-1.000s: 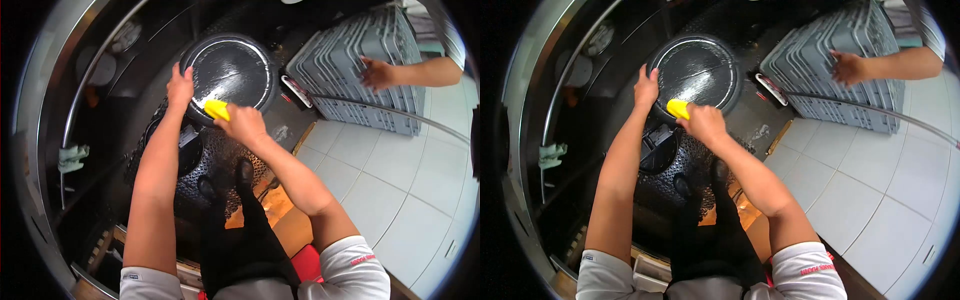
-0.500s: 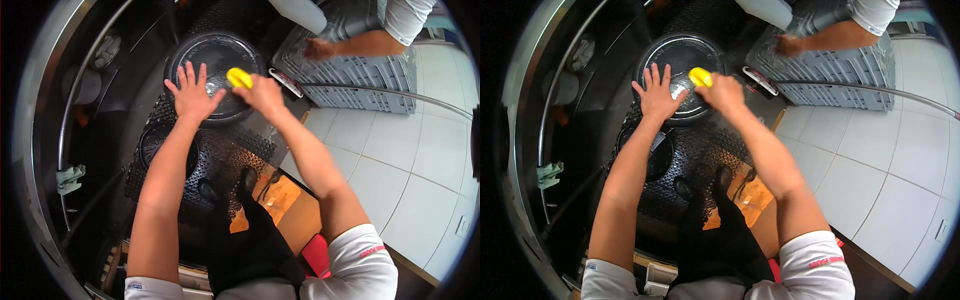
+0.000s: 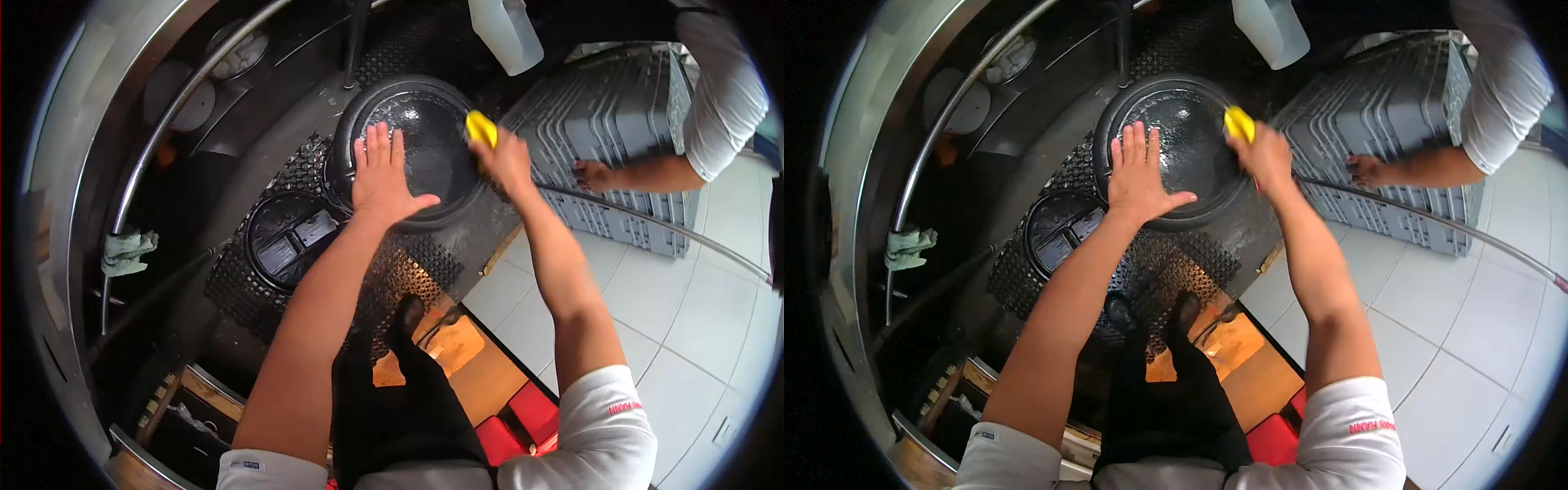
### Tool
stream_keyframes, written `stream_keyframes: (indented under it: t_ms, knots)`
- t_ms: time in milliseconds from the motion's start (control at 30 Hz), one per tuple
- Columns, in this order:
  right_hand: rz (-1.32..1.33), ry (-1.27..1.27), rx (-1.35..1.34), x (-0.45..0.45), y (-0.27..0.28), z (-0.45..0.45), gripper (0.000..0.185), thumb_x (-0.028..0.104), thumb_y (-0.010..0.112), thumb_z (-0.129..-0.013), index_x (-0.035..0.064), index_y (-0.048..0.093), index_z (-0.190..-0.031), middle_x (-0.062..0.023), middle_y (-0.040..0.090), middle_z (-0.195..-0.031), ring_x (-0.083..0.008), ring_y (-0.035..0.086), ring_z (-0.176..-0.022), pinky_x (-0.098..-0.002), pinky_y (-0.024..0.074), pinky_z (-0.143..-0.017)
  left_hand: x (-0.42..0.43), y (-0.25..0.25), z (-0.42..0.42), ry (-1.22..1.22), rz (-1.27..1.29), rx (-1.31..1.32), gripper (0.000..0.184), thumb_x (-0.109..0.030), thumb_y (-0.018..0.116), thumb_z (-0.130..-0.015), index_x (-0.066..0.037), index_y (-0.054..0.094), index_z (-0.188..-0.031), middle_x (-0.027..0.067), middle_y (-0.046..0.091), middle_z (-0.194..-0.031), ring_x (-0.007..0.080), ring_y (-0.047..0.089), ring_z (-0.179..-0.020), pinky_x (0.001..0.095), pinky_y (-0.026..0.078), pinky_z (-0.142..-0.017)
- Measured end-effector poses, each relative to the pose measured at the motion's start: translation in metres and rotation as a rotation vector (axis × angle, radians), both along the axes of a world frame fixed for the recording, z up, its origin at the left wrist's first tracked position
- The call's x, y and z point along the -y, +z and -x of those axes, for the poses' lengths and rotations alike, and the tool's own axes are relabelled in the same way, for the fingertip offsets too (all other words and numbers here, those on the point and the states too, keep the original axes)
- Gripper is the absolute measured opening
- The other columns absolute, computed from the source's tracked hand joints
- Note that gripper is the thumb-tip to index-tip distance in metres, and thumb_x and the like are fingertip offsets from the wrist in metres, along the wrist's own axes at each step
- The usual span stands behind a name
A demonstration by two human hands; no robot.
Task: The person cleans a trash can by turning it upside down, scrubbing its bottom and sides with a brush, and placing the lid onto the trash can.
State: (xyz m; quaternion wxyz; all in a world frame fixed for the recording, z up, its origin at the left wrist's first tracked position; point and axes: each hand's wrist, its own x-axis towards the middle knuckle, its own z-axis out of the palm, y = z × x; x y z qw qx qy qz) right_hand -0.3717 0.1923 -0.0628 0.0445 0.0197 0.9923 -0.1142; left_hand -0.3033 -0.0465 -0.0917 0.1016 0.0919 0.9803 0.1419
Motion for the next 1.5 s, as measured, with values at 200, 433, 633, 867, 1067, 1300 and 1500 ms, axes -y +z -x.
stream_keyframes:
  t_ms: [200, 433, 633, 867, 1067, 1300, 1500]
  knots:
    - [0.115, 0.289, 0.001, 0.158, -0.015, 0.046, 0.045, 0.048, 0.077, -0.079, 0.0069, 0.074, -0.099, -0.0222, 0.072, -0.092, -0.0396, 0.071, -0.088, -0.0507, 0.056, -0.08, 0.009, -0.011, 0.008, 0.069, -0.116, -0.012, 0.134, -0.086, 0.063, -0.067, 0.007, 0.022, -0.155, 0.0269, 0.015, -0.164, 0.0392, 0.01, -0.154, 0.0511, 0.007, -0.125]
    - [-0.141, 0.039, -0.059, 0.015, -0.011, 0.05, 0.058, 0.053, 0.076, -0.082, -0.0012, 0.07, -0.103, -0.0238, 0.073, -0.092, -0.0378, 0.072, -0.09, -0.0485, 0.0561, -0.077, 0.007, -0.007, -0.013, 0.498, -0.182, 0.02, 0.15, -0.083, 0.075, -0.054, 0.009, 0.014, -0.155, 0.0308, 0.008, -0.164, 0.0423, 0.011, -0.153, 0.0642, 0.02, -0.117]
    - [-0.014, 0.632, 0.271, 0.244, -0.005, 0.085, 0.063, 0.058, 0.079, -0.071, 0.0034, 0.076, -0.101, -0.0201, 0.074, -0.096, -0.0337, 0.073, -0.09, -0.0422, 0.0567, -0.081, 0.014, -0.014, -0.013, 0.567, -0.259, 0.005, 0.149, -0.079, 0.078, -0.053, 0.008, 0.014, -0.156, 0.0252, 0.01, -0.165, 0.0369, 0.013, -0.153, 0.0571, 0.029, -0.116]
    - [-0.047, -0.029, 0.019, 0.08, -0.019, 0.134, 0.058, 0.055, 0.077, -0.081, 0.0029, 0.074, -0.107, -0.0201, 0.075, -0.095, -0.033, 0.074, -0.09, -0.0452, 0.0559, -0.081, 0.022, -0.018, -0.011, 0.656, -0.371, -0.084, 0.148, -0.069, 0.086, -0.051, 0.01, 0.016, -0.154, 0.0296, 0.016, -0.162, 0.0412, 0.025, -0.148, 0.0478, 0.031, -0.117]
    - [-0.026, 0.264, 0.002, 0.158, -0.001, 0.071, 0.067, 0.059, 0.076, -0.078, -0.0025, 0.072, -0.102, -0.0259, 0.072, -0.095, -0.0401, 0.071, -0.093, -0.0477, 0.0554, -0.083, 0.026, -0.022, -0.018, 0.721, -0.447, -0.066, 0.138, -0.06, 0.09, -0.056, 0.003, 0.017, -0.156, 0.0304, 0.02, -0.16, 0.0429, 0.031, -0.145, 0.0445, 0.033, -0.117]
    - [0.019, 0.091, 0.093, 0.085, 0.015, 0.014, 0.059, 0.052, 0.076, -0.082, -0.0058, 0.071, -0.095, -0.0259, 0.072, -0.088, -0.0392, 0.073, -0.084, -0.0466, 0.0563, -0.076, 0.041, -0.032, -0.059, 0.954, -1.066, 0.391, 0.118, -0.033, 0.086, -0.075, -0.009, 0.009, -0.16, 0.0285, 0.038, -0.154, 0.043, 0.047, -0.136, 0.0444, 0.039, -0.113]
    - [0.043, 0.717, 0.267, 0.192, 0.014, -0.022, 0.05, 0.049, 0.08, -0.077, 0.0031, 0.073, -0.097, -0.0254, 0.071, -0.086, -0.0413, 0.071, -0.083, -0.0487, 0.0546, -0.081, 0.036, -0.043, -0.058, 0.876, -1.177, 0.341, 0.116, -0.031, 0.085, -0.076, -0.006, 0.007, -0.159, 0.0302, 0.031, -0.155, 0.0448, 0.04, -0.14, 0.0473, 0.038, -0.115]
